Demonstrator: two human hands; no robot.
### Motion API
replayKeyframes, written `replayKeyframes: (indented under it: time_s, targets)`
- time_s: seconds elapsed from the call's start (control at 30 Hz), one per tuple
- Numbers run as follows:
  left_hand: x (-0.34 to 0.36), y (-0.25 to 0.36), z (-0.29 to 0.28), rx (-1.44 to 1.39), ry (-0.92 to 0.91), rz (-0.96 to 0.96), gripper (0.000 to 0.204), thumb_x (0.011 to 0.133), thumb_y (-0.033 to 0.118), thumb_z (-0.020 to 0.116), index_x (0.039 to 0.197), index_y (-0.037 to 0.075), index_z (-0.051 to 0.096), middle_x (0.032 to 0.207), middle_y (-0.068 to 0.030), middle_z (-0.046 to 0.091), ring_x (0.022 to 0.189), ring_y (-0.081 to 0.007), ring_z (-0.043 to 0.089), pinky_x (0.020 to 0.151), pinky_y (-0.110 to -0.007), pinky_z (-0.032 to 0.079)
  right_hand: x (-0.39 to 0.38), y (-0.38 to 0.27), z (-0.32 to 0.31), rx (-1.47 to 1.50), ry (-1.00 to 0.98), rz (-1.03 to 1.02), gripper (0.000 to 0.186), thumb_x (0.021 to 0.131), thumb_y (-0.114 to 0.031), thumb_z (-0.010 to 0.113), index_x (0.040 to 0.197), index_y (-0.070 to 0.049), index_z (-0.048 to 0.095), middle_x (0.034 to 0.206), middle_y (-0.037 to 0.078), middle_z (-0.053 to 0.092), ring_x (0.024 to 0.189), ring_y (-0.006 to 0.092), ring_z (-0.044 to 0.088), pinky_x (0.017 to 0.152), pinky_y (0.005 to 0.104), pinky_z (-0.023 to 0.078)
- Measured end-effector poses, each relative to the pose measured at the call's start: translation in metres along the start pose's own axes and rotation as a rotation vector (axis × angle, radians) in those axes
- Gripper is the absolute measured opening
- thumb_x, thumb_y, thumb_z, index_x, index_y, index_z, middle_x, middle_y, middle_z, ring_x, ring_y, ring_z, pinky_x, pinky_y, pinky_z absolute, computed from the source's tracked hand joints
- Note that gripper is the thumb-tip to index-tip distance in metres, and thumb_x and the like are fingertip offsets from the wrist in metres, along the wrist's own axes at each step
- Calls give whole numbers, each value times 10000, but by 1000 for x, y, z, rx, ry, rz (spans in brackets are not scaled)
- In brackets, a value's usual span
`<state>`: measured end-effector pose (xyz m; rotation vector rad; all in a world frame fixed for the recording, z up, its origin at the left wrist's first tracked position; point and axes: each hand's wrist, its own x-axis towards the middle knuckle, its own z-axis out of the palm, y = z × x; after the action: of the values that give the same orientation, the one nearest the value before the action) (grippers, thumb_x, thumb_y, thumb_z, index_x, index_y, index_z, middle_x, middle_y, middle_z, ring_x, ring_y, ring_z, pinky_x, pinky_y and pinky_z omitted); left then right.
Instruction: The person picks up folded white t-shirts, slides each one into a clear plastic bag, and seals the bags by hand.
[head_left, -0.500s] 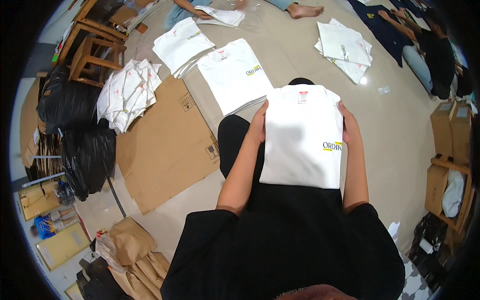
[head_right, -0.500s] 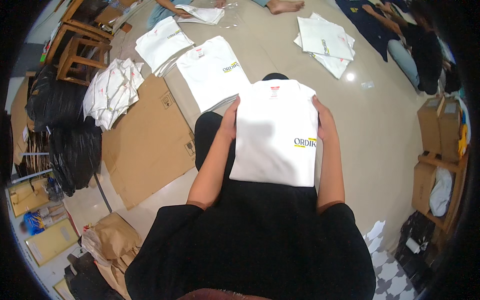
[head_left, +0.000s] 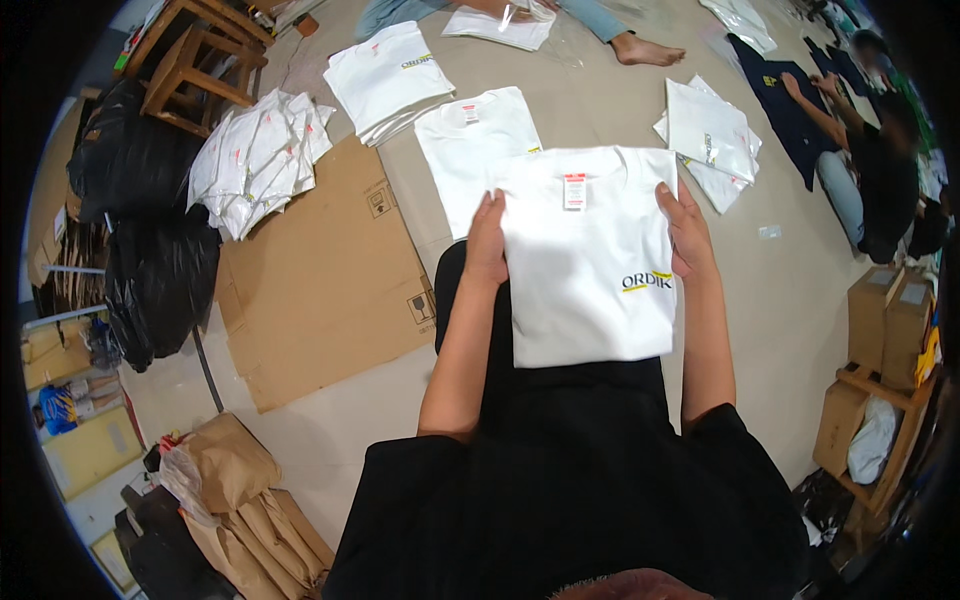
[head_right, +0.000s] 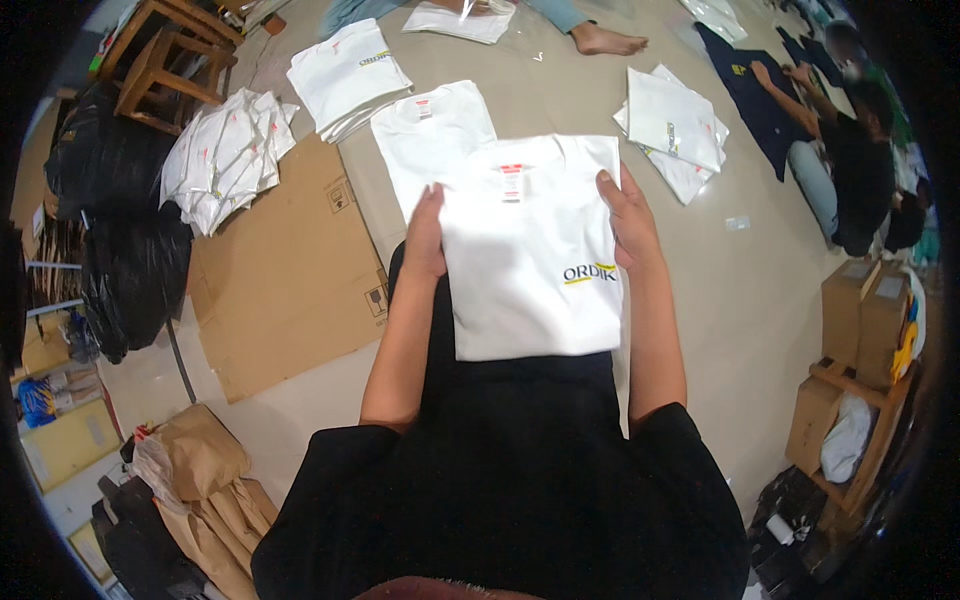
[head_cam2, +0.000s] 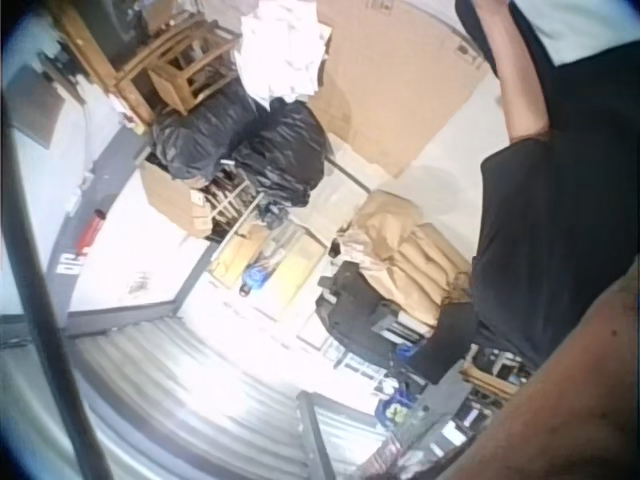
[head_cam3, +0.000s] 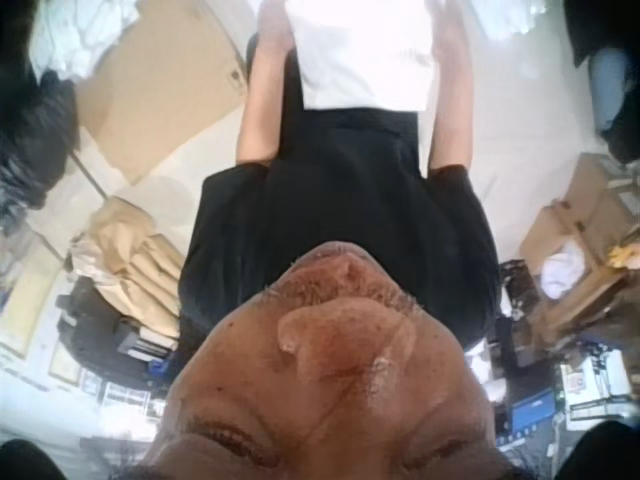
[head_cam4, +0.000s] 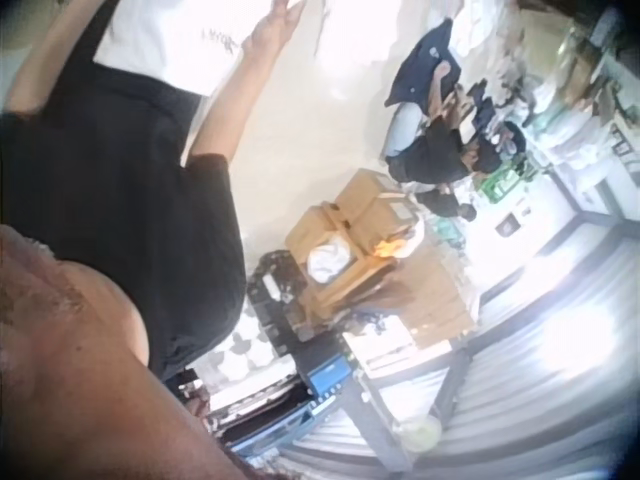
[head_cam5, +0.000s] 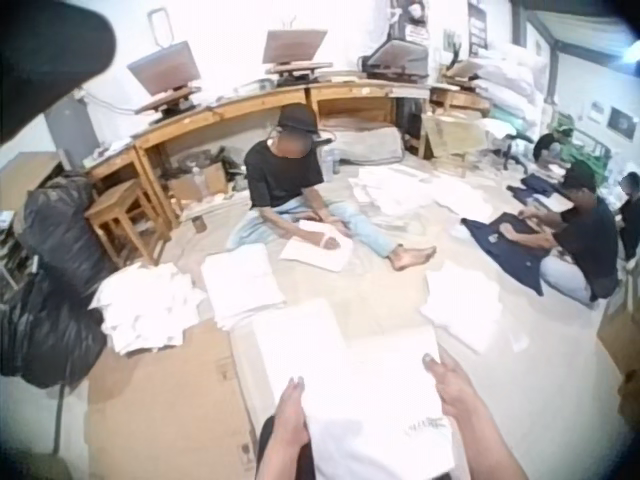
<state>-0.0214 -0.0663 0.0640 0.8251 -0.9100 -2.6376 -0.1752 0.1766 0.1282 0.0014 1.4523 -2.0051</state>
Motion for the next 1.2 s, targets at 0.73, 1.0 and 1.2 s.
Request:
replayKeyframes:
  time_s: [0.73,1.0,1.2]
  targets:
    - [273,96,-175,452,631,181,293,1108,317,587,1104,27,632,861,52,518,764,-62,394,694,-249,372,383,160,93,-337,-193,339,314,1123,-231,528,1390,-78,592,1152,-5,704,1007,100,634,893,289,516]
    - [322,89,-182,796,766,502,248,1083,264,617,1033,21,616,766,15,547,690,-81,423,618,-278,386,417,202,98,-605,63,-93,325,1098,-246,574,1322,-13,621,1053,37,712,883,139,599,838,273,480]
    - [315,77,-154,1288,1118,601,461,1065,246,569,1329,-119,474,1260,-284,539,1185,-410,503,1057,-525,369,391,206,125,-781,296,-251,420,1087,-218,546,1462,-28,534,1445,259,534,1223,369,585,1026,429,469]
